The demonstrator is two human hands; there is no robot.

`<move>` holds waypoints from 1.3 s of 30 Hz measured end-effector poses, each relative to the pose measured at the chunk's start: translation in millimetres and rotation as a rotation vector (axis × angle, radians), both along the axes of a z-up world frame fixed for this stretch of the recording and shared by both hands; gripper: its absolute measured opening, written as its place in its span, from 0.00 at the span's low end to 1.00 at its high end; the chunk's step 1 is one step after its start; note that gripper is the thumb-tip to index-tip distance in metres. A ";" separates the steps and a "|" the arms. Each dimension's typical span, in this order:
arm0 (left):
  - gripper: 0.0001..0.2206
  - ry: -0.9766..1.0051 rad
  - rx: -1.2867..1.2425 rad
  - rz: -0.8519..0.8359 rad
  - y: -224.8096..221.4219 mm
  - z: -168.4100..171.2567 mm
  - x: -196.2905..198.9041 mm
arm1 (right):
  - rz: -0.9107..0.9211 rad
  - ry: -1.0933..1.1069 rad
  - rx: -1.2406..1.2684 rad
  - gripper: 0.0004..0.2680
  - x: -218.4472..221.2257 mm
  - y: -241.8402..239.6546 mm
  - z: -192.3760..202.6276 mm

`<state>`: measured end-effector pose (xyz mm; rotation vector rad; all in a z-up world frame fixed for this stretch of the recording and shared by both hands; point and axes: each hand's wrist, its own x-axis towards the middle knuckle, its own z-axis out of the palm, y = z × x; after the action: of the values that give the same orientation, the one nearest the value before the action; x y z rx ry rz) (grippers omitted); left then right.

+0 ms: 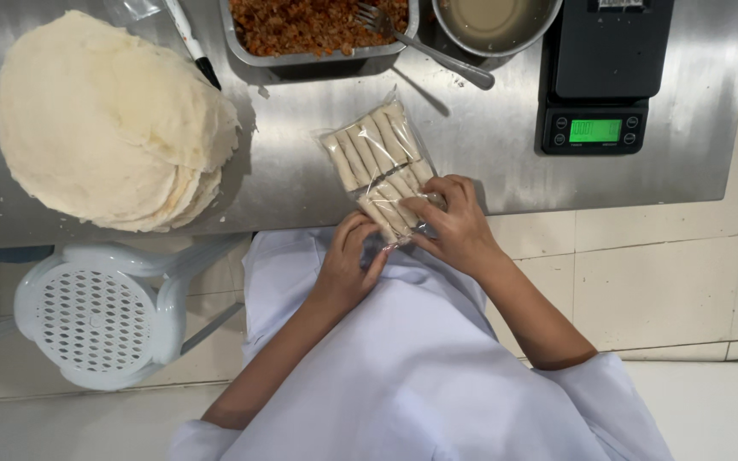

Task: The person prepares spring rolls by placing meat filling onto wrappers with a fork, rolling them by hand, weighing them on a scale, and placing them in a plastic bag.

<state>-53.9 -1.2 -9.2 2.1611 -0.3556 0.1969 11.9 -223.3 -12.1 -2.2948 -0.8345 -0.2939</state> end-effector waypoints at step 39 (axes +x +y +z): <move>0.03 -0.189 0.143 0.103 69.6 160.8 54.0 | 0.044 0.084 0.075 0.01 35.8 42.3 184.6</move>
<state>0.1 68.5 151.5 2.3103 -0.3749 0.4483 47.7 -181.0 172.5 -2.2004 -0.8169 -0.2042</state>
